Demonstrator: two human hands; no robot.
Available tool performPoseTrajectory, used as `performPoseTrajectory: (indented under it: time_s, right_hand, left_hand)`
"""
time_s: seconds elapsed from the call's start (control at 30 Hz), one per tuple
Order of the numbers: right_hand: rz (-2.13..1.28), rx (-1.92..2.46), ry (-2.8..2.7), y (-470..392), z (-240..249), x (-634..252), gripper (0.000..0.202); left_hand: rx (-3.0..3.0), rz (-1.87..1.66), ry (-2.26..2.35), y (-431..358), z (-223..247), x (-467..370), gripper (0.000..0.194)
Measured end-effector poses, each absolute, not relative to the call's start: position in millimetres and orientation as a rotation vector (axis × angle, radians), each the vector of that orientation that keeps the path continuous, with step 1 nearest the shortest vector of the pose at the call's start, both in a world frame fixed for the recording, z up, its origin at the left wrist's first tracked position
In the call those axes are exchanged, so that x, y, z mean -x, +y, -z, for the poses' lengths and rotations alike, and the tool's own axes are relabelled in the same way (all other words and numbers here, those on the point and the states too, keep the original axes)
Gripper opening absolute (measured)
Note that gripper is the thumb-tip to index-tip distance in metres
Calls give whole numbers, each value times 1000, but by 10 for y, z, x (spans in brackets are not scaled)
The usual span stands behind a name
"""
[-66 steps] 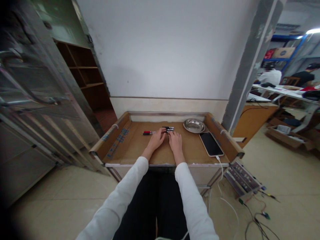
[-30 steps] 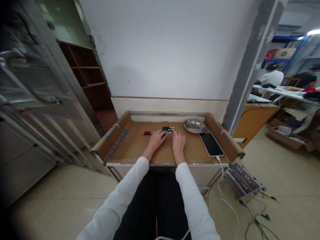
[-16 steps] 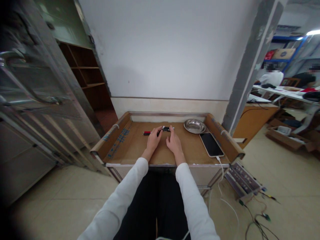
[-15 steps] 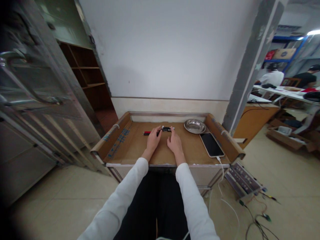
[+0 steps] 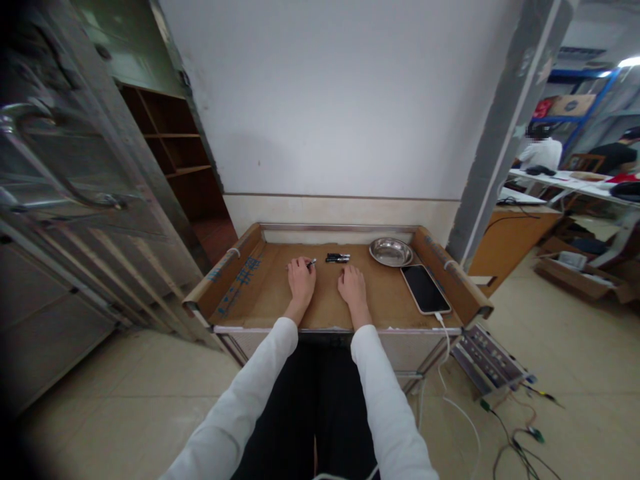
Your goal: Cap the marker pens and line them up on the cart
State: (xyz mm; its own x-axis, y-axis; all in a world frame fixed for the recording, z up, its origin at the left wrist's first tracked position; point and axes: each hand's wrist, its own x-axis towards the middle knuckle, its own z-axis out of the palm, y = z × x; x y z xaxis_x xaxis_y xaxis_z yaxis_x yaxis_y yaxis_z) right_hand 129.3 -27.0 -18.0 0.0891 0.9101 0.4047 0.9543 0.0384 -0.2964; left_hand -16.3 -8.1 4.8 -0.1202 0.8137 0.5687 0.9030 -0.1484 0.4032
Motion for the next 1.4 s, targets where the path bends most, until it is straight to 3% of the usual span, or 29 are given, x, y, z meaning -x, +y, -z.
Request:
performPoseTrajectory:
  time_s: [0.73, 1.0, 1.4]
  right_hand:
    - [126, 1938, -1860, -296, 144, -1283, 30]
    - [113, 2080, -1877, -292, 66, -1207, 49]
    - [137, 2008, -1832, -304, 61, -1198, 42]
  left_hand:
    - [1953, 883, -2061, -101, -18, 130, 17]
    - [2093, 977, -1969, -73, -15, 148, 13]
    - [2351, 872, -1750, -79, -40, 80, 18]
